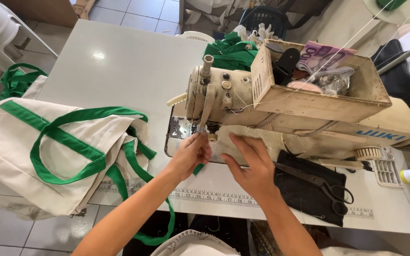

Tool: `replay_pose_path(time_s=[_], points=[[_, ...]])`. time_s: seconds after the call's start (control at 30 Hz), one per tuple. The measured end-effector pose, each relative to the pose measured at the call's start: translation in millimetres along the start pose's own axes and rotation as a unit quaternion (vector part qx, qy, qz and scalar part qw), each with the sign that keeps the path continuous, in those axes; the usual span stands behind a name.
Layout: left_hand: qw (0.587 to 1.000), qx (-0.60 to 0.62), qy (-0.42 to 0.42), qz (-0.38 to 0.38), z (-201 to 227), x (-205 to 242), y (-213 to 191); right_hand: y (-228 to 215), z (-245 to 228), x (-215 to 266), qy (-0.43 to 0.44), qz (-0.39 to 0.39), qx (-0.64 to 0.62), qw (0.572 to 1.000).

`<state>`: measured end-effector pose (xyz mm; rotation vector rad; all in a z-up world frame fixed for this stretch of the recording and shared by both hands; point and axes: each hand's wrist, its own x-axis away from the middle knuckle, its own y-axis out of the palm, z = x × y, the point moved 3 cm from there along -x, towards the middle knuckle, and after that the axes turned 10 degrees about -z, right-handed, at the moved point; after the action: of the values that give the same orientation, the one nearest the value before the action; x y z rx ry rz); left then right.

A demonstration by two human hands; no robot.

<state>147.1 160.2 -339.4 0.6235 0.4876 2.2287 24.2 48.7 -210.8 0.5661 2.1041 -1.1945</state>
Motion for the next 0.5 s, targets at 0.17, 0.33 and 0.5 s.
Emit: replay_pose_path(time_s=[0.17,0.33,0.5], points=[[0.947,-0.298,0.108,0.043,32.2,38.8,-22.4,26.3,9.6,-15.1,-0.015,0.008,-0.021,1.0],[0.785,-0.516,0.328,0.098,51.9,59.2,-27.9,33.3,4.9,-16.9,-0.012,0.007,-0.006,1.0],[0.634,-0.616,0.468,0.0,49.2,61.6,-1.3,34.9,5.1,-17.5,0.001,0.021,0.007,1.0]])
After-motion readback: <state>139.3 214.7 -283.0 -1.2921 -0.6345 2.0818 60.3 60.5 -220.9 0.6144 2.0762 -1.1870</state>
